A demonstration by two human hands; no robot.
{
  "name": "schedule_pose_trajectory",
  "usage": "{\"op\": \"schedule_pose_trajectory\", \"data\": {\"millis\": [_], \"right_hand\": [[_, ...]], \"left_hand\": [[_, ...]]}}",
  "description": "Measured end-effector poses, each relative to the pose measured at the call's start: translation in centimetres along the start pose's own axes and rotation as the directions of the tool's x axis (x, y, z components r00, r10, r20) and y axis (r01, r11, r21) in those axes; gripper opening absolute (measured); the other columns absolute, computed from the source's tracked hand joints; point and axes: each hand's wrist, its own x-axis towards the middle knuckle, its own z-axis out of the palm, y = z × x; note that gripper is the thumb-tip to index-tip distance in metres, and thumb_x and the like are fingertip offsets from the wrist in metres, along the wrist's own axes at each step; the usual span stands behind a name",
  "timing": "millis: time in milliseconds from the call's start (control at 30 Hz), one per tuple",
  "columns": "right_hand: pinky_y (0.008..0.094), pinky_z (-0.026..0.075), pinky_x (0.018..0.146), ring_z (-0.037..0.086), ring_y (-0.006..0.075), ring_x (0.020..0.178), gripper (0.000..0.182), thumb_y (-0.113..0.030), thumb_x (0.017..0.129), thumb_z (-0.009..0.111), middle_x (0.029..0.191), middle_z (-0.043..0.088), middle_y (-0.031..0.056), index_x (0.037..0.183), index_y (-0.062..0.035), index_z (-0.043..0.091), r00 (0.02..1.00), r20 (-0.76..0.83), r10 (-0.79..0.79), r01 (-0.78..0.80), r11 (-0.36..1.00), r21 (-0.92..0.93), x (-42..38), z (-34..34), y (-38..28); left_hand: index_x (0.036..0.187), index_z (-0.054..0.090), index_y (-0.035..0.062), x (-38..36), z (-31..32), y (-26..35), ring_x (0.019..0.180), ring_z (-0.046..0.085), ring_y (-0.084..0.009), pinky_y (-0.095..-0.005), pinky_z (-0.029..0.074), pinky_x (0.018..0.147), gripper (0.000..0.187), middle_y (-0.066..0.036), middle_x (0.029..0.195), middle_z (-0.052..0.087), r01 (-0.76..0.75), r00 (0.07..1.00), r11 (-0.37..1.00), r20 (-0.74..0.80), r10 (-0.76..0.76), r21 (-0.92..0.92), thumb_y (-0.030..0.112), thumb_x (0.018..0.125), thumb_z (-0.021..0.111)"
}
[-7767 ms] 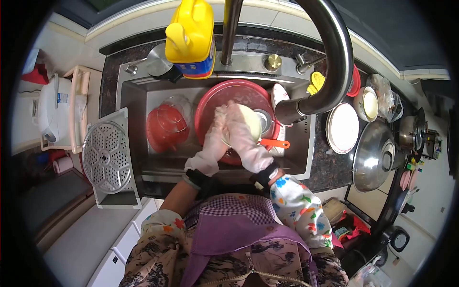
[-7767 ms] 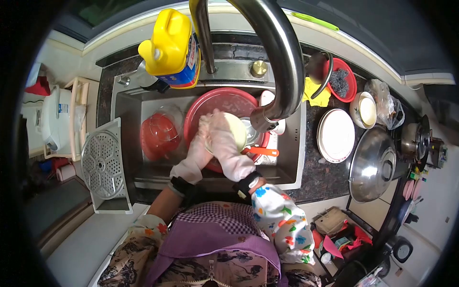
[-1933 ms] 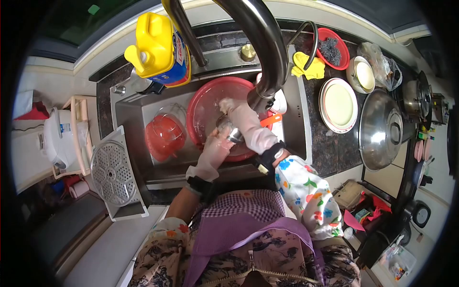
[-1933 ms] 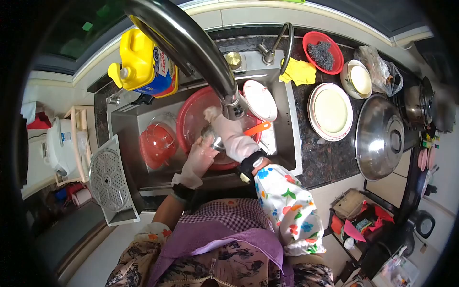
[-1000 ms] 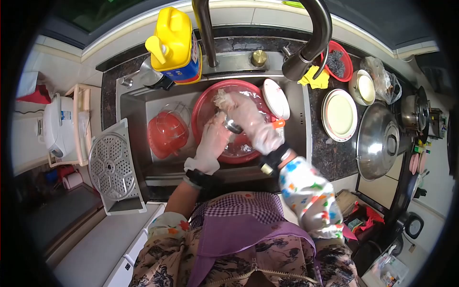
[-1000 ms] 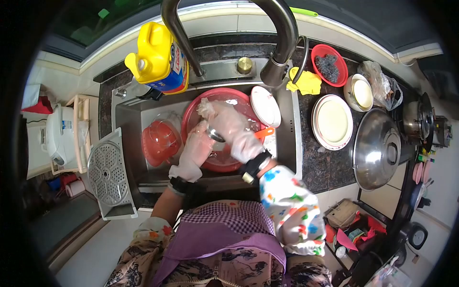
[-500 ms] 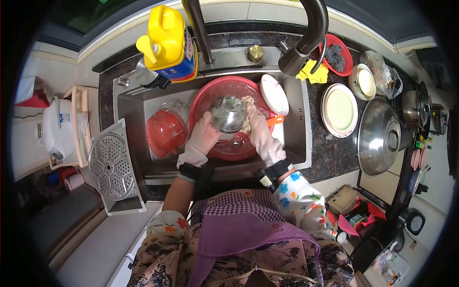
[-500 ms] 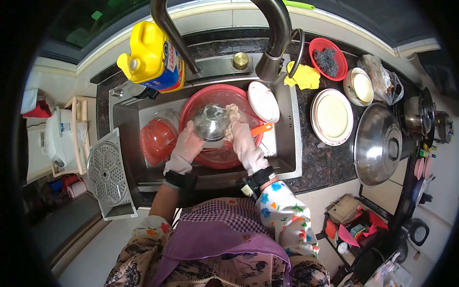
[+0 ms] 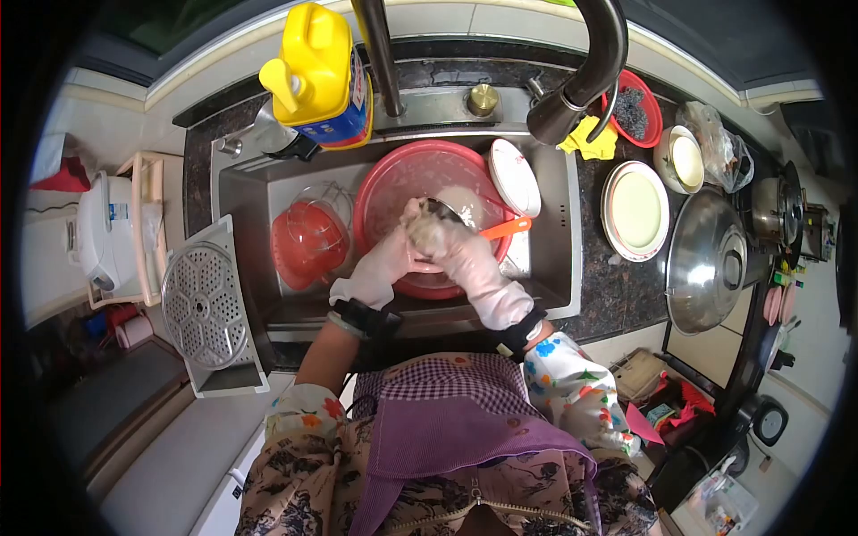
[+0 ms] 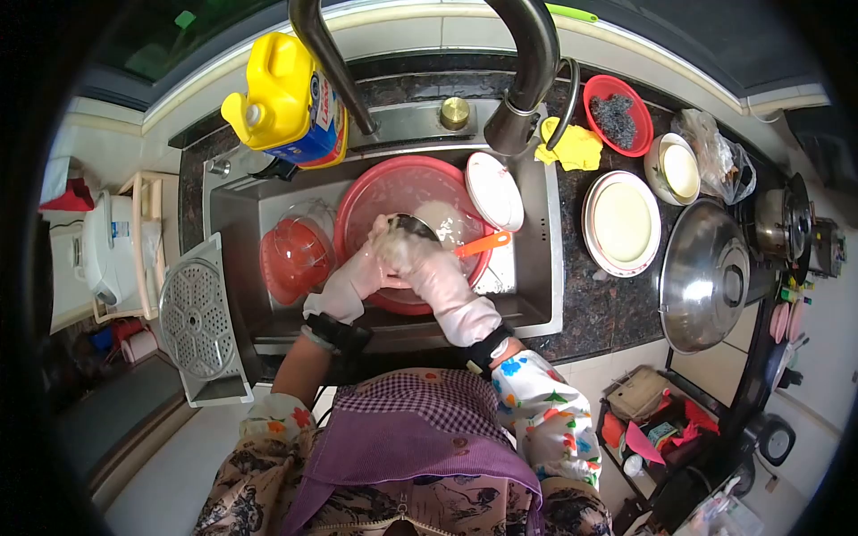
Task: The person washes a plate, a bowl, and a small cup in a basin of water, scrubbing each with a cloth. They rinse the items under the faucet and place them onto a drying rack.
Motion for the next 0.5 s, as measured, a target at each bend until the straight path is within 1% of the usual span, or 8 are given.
{"op": "schedule_pose_trajectory", "data": {"millis": [167,233,267,300,333,400,467,500], "right_hand": [[0.0379,0.046,0.065,0.058,0.0331,0.077,0.013,-0.014,0.083,0.054,0.081,0.06,0.0142,0.093,-0.0078,0.059,0.996,0.092,-0.014,0.024,0.994,-0.107,-1.8,1.0,1.4],[0.0376,0.045,0.064,0.057,0.0339,0.074,0.014,-0.014,0.083,0.055,0.08,0.058,0.0146,0.095,-0.0069,0.056,0.987,0.137,-0.08,-0.026,0.771,0.636,-0.4,1.3,1.2],[0.0375,0.048,0.067,0.057,0.0351,0.083,0.024,-0.021,0.082,0.055,0.087,0.06,0.0185,0.099,-0.0026,0.057,0.919,0.361,0.155,-0.242,0.947,0.21,0.1,-1.3,-0.1],[0.0377,0.048,0.072,0.057,0.034,0.086,0.028,-0.018,0.08,0.055,0.085,0.06,0.0195,0.103,-0.0012,0.056,0.951,0.085,-0.299,0.292,0.953,0.081,0.1,-2.3,0.6],[0.0381,0.047,0.075,0.056,0.0349,0.087,0.03,-0.017,0.08,0.053,0.088,0.06,0.02,0.105,-0.0022,0.055,0.967,0.002,-0.254,0.253,0.967,0.029,-0.2,-1.9,2.0],[0.0385,0.047,0.078,0.056,0.0358,0.089,0.031,-0.017,0.079,0.052,0.092,0.06,0.0204,0.107,-0.0032,0.055,0.974,-0.085,-0.209,0.208,0.978,-0.019,0.0,-1.8,2.1],[0.0384,0.045,0.084,0.056,0.0346,0.095,0.035,-0.014,0.078,0.053,0.103,0.059,0.0187,0.112,-0.0062,0.055,0.909,0.293,0.298,-0.137,0.875,-0.465,1.4,-3.5,-1.1],[0.0384,0.045,0.084,0.056,0.0346,0.095,0.035,-0.014,0.078,0.053,0.103,0.059,0.0187,0.112,-0.0062,0.055,0.909,0.292,0.298,-0.138,0.874,-0.465,1.2,-2.7,0.4]], "left_hand": [[0.131,0.038,0.0066,-0.9,-2.2,-1.1,0.11,0.052,-0.0213,-0.0345,0.048,0.091,0.083,-0.01,0.127,0.049,-0.272,0.962,0.888,0.11,0.248,0.372,-0.005,0.06,0.079],[0.129,0.038,0.0032,-1.0,-1.5,-0.5,0.103,0.058,-0.029,-0.0426,0.054,0.083,0.041,-0.013,0.116,0.055,-0.338,0.926,0.726,0.35,0.142,0.599,0.006,0.088,0.045],[0.129,0.038,0.0032,-1.1,-0.8,-0.4,0.103,0.058,-0.029,-0.0426,0.054,0.083,0.041,-0.013,0.116,0.055,-0.338,0.926,0.726,0.349,0.144,0.599,0.006,0.088,0.045],[0.125,0.041,0.0015,-1.3,0.4,-0.3,0.098,0.06,-0.0261,-0.0406,0.054,0.081,0.039,-0.013,0.112,0.056,-0.093,0.994,0.857,0.091,0.054,0.506,0.01,0.087,0.046],[0.122,0.044,-0.0002,-1.4,1.2,-0.2,0.092,0.062,-0.0233,-0.0386,0.055,0.078,0.039,-0.012,0.108,0.058,0.135,0.984,0.933,-0.152,-0.087,0.335,0.014,0.086,0.047],[0.119,0.046,-0.0002,-0.6,0.5,-1.3,0.086,0.061,-0.021,-0.0356,0.054,0.074,0.038,-0.011,0.106,0.058,0.118,0.982,0.923,-0.181,-0.054,0.367,0.017,0.085,0.047],[0.116,0.048,-0.0003,-0.4,0.4,-1.5,0.08,0.061,-0.0187,-0.0325,0.053,0.07,0.038,-0.011,0.103,0.059,0.103,0.978,0.91,-0.206,-0.02,0.401,0.02,0.084,0.047],[0.114,0.049,-0.0007,-0.7,0.6,-1.3,0.077,0.06,-0.0179,-0.0299,0.052,0.067,0.036,-0.01,0.1,0.058,0.074,0.987,0.895,-0.163,-0.002,0.44,0.018,0.084,0.046]]}}
